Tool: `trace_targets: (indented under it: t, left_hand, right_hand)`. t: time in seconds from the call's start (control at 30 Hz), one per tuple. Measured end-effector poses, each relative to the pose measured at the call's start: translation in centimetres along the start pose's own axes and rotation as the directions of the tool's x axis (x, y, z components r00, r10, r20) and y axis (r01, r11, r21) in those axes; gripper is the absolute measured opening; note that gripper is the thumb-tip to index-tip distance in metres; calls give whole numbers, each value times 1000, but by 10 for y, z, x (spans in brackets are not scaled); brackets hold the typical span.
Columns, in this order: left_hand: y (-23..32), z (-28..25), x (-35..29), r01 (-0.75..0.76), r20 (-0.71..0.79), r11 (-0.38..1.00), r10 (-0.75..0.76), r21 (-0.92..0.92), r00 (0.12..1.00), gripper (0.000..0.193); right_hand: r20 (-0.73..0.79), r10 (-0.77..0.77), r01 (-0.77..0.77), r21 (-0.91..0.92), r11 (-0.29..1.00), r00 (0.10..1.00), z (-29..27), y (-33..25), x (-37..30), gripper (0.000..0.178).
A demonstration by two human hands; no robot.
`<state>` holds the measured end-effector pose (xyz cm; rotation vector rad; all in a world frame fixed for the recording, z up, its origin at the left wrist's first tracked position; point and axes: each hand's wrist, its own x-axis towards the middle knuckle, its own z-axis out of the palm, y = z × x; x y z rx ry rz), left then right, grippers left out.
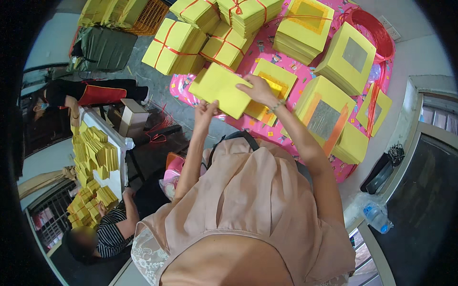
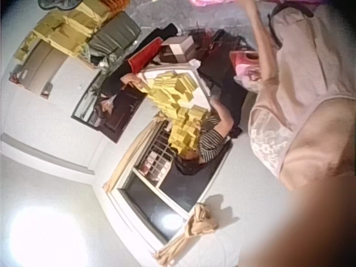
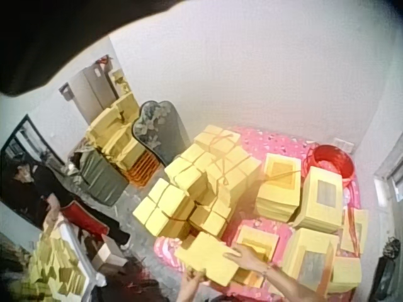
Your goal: Stacking and organizing stacks of yellow joss paper on a table and bundling them.
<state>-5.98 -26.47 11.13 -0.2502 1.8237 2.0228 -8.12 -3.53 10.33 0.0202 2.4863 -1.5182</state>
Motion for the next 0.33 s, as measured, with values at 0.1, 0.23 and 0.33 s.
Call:
trace_targets:
  t: [0.1,0.23,0.33]
  left_hand:
    - [0,-24,18,36,-73,999,-36,-3,997,24]
    - [-4,-34,31,-36,-230,996,54,82,972,40]
    - [-18,-39,37,-42,-262,994,68,103,963,45]
  right_hand:
    - [-53,-52,54,40,998,997,37,23,28,48]
    - [108,98,-105,59,993,989,52,18,55,62]
    - [154,143,-139,-32,990,978,63,28,69,63]
